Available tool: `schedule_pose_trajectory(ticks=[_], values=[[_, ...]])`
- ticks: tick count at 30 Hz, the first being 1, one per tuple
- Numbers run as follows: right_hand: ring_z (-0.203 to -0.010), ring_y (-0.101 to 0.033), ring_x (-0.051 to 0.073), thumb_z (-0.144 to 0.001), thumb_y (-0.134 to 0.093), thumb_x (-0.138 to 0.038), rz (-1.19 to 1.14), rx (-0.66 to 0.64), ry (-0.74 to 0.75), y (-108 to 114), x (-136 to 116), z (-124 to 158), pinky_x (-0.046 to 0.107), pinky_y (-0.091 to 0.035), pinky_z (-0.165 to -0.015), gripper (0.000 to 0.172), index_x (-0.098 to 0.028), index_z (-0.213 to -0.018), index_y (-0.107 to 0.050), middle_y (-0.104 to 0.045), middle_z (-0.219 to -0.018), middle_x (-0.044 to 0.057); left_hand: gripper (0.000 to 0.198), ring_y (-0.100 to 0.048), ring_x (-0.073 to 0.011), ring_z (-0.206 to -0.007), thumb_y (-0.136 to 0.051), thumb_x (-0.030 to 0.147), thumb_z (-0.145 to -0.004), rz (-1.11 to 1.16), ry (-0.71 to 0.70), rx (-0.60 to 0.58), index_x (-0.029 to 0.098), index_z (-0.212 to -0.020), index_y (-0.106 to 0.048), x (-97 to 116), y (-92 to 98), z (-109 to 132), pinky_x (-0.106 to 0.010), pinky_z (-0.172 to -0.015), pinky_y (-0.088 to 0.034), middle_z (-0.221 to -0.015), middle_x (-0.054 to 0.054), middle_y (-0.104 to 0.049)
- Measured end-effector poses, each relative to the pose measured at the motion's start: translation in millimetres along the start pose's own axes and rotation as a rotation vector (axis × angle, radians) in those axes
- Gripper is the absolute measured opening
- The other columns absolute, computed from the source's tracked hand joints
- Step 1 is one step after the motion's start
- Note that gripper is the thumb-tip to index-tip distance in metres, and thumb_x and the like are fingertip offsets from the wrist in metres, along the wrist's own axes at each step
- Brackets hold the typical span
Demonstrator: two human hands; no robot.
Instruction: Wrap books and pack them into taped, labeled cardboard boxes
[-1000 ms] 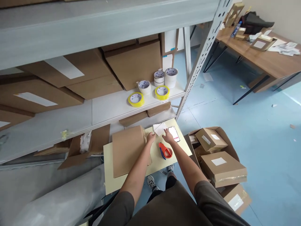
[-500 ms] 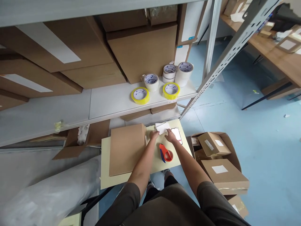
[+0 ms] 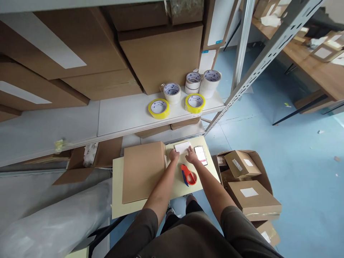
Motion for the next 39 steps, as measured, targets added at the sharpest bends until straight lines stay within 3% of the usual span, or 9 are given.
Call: schedule_pose_trajectory(ticks=[4,8,16,20,23,25,30,35,39], values=[[-0.164,-0.028,0.033,-0.095,-0.055,-0.020,0.058,-0.034,0.028,2.2,5.6,17.7,0.045,-0.045,-0.121,0.081,-0.015,-0.171,-0.030,-0.015,-0.181,0.015,0.027,-0.076,-0.0283,-0.109,-0.068,0.017,-0.087,0.020,0.008,0.030,0.016,-0.113,-0.078,-1.8,1.5,18.8,-0.031,-0.088,-0.054,-0.117,-0.017,-0.080],[-0.168,-0.014,0.034,-0.097,-0.047,-0.018,0.171,-0.042,0.035,0.3,3.9,25.8,0.050,-0.039,-0.125,0.081,-0.018,-0.174,-0.024,-0.013,-0.182,0.011,0.030,-0.076,-0.0268,-0.108,-0.070,0.028,-0.091,0.043,0.023,0.085,0.017,-0.118,-0.077,2.6,6.8,18.4,-0.031,-0.087,-0.054,-0.118,-0.015,-0.080],[-0.169,-0.005,0.032,-0.099,-0.044,-0.019,0.228,-0.026,0.055,-9.1,0.9,31.1,0.052,-0.031,-0.130,0.077,-0.018,-0.174,-0.025,-0.013,-0.182,0.007,0.019,-0.077,-0.0259,-0.101,-0.067,0.026,-0.092,0.029,0.072,0.102,0.021,-0.102,-0.082,-11.1,5.9,17.7,-0.030,-0.081,-0.052,-0.106,-0.012,-0.082],[-0.168,-0.012,0.032,-0.097,-0.048,-0.018,0.082,0.021,0.094,-4.6,3.9,39.4,0.053,-0.036,-0.128,0.077,-0.021,-0.172,-0.029,-0.023,-0.180,0.008,0.024,-0.075,-0.0286,-0.104,-0.061,0.021,-0.092,0.020,-0.003,0.095,0.019,-0.105,-0.081,-6.8,11.8,24.5,-0.034,-0.085,-0.052,-0.107,-0.014,-0.082],[-0.165,-0.025,0.029,-0.096,-0.050,-0.020,-0.082,0.152,0.096,5.4,4.4,43.2,0.048,-0.037,-0.129,0.075,-0.019,-0.169,-0.036,-0.033,-0.177,0.011,0.024,-0.074,-0.0280,-0.103,-0.058,0.019,-0.092,0.057,-0.054,0.104,0.019,-0.102,-0.080,-0.9,19.7,33.3,-0.035,-0.087,-0.051,-0.106,-0.014,-0.081],[-0.159,-0.039,0.029,-0.096,-0.052,-0.025,-0.220,0.255,0.012,14.5,5.6,43.5,0.046,-0.040,-0.126,0.073,-0.018,-0.167,-0.039,-0.041,-0.172,0.014,0.023,-0.074,-0.0253,-0.101,-0.058,0.020,-0.093,0.101,-0.087,0.099,0.019,-0.100,-0.079,0.9,26.2,40.0,-0.033,-0.088,-0.052,-0.105,-0.012,-0.081],[-0.125,-0.071,0.031,-0.095,-0.058,-0.044,-0.616,0.269,-0.165,32.2,3.7,39.0,0.041,-0.060,-0.096,0.070,-0.016,-0.159,-0.049,-0.065,-0.150,0.019,0.015,-0.074,-0.0194,-0.087,-0.063,0.026,-0.091,0.339,-0.128,-0.009,0.018,-0.093,-0.076,-4.5,40.9,52.2,-0.027,-0.081,-0.054,-0.093,-0.007,-0.080],[-0.099,-0.077,0.030,-0.084,-0.069,-0.049,-0.694,0.361,-0.236,49.7,0.4,40.9,0.036,-0.060,-0.078,0.051,-0.015,-0.123,-0.073,-0.080,-0.117,0.017,0.014,-0.071,-0.0172,-0.077,-0.070,0.030,-0.088,0.476,-0.143,-0.086,0.016,-0.088,-0.073,-8.9,49.6,59.2,-0.027,-0.076,-0.055,-0.081,-0.005,-0.077],[-0.091,-0.077,0.029,-0.086,-0.062,-0.052,-0.604,0.414,-0.191,61.4,-0.5,49.3,0.038,-0.059,-0.081,0.037,-0.021,-0.098,-0.077,-0.082,-0.101,0.013,0.015,-0.074,-0.0191,-0.086,-0.075,0.026,-0.088,0.412,-0.146,-0.092,0.015,-0.099,-0.075,-4.4,54.9,67.9,-0.029,-0.082,-0.056,-0.095,-0.009,-0.080]])
Point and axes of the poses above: each hand's wrist, its own z-axis away from the middle knuckle, its own y-axis out of the back of the hand, x = y × z, the point moved 3 cm from there along -z, towards the middle knuckle
